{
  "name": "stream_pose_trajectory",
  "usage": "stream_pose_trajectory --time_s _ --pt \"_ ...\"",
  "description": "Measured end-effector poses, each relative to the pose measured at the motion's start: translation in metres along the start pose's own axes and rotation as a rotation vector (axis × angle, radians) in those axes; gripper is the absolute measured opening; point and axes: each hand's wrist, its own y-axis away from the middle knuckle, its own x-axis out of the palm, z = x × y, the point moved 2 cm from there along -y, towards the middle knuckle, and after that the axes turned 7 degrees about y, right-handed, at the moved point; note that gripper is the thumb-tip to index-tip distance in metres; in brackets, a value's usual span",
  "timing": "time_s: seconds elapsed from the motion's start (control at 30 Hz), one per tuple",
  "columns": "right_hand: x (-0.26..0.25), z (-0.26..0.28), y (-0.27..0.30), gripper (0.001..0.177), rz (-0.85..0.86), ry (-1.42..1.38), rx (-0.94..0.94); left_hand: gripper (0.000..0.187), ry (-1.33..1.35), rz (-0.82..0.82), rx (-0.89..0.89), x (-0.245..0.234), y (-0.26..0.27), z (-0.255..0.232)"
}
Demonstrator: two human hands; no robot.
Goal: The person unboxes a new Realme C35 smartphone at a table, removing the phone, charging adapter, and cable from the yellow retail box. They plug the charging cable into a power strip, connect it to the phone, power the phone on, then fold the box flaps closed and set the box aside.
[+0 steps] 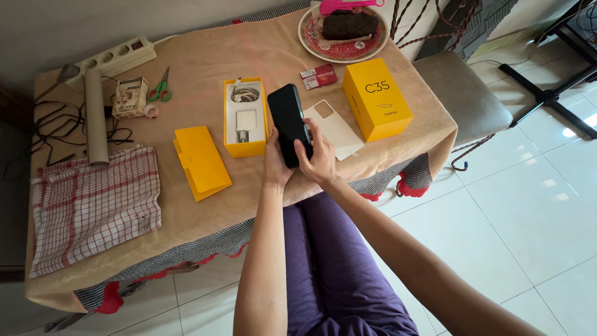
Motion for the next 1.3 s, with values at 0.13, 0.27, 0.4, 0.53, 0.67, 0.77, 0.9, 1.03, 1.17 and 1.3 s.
stream_pose_trajectory --time_s 0.13,0.27,0.4,0.53,0.67,0.77,0.9,1.03,1.17,1.3 --pt "-0.003 0.004 -0.002 0.052 -0.006 -0.041 -0.011 0.054 -0.002 -0.009 0.013 -0.002 -0.003 0.002" --pt "-0.005 0.005 -0.005 0.051 0.033 -0.163 0.046 0.057 -0.024 -0.008 0.043 0.001 -0.003 0.003" --pt "-0.006 0.003 -0.007 0.050 0.060 -0.194 0.128 0.054 -0.013 -0.071 0.069 0.004 -0.003 0.003" --pt "-0.003 -0.006 -0.008 0.045 0.062 -0.238 0.189 0.048 -0.026 -0.105 0.160 0.001 -0.009 0.007" --pt "0.003 -0.019 -0.005 0.038 0.017 -0.291 0.306 0.048 -0.059 -0.105 0.188 -0.006 -0.016 0.010" --pt "0.005 -0.031 -0.008 0.036 -0.032 -0.293 0.331 0.047 -0.098 -0.162 0.190 -0.009 -0.021 0.010" --pt "0.008 -0.045 -0.006 0.033 -0.061 -0.325 0.340 0.047 -0.233 -0.275 0.218 -0.011 -0.021 0.010" --pt "0.016 -0.059 -0.006 0.035 -0.076 -0.292 0.445 0.048 -0.300 -0.323 0.220 -0.013 -0.021 0.011" --pt "0.019 -0.063 -0.005 0.035 -0.072 -0.277 0.368 0.052 -0.297 -0.353 0.234 -0.019 -0.023 0.013" --pt "0.022 -0.071 -0.008 0.032 -0.008 -0.272 0.404 0.051 -0.459 -0.505 0.216 -0.032 -0.028 0.014"
